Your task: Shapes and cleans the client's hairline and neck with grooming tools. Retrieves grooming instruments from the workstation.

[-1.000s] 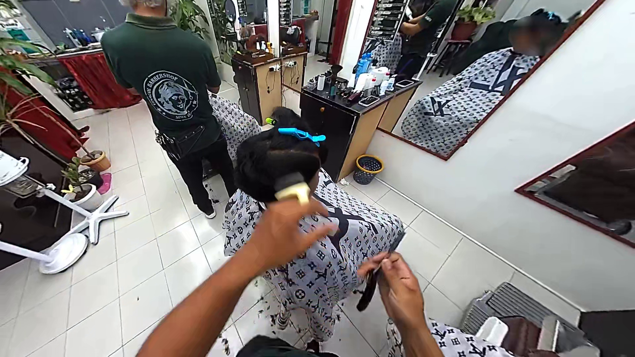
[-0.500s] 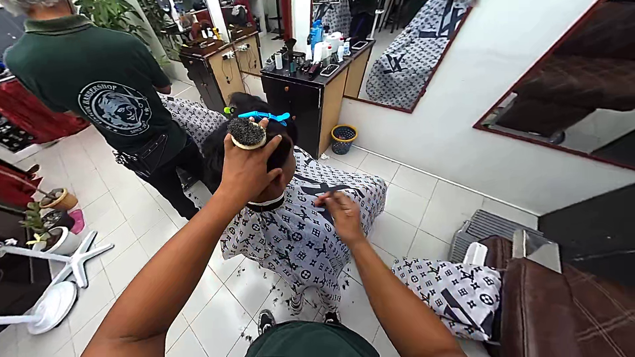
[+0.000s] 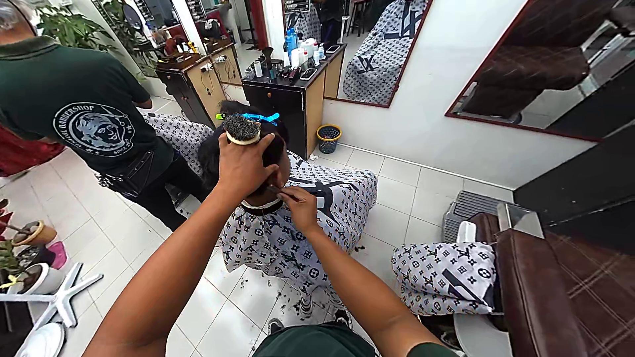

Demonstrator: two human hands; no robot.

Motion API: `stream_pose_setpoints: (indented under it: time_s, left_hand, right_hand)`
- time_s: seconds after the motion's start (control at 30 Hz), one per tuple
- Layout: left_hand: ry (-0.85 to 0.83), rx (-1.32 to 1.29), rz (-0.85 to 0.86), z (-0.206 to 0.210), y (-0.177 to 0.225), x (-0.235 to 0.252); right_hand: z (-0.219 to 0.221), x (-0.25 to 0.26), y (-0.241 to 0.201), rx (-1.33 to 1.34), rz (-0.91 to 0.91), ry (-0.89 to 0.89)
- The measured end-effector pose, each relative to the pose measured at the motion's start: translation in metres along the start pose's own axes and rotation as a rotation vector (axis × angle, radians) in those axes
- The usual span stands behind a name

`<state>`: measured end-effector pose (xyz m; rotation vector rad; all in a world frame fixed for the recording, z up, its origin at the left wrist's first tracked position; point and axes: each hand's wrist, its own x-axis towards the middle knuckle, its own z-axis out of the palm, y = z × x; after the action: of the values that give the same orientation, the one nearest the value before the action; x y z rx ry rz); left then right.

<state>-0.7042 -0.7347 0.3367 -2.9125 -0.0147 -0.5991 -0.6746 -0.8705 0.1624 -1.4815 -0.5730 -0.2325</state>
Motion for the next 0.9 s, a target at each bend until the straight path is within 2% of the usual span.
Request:
stream_pose_setpoints:
  time_s: [0.1, 0.17, 0.9]
  left_hand:
    - [-0.011, 0.014, 0.018, -0.002, -0.002, 0.002]
    - [-0.005, 0.022, 0.048, 0.0, -0.005, 0.002]
    - [0.094, 0.062, 0.113, 0.004, -0.012, -0.001]
  right_hand:
    - [0.0, 0.006, -0.008, 0.085, 0.212, 0.064]
    - [-0.001, 0.008, -0.008, 0.119, 0.233, 0.083]
    - [-0.008, 0.018, -0.005, -0.121, -0.074, 0.067]
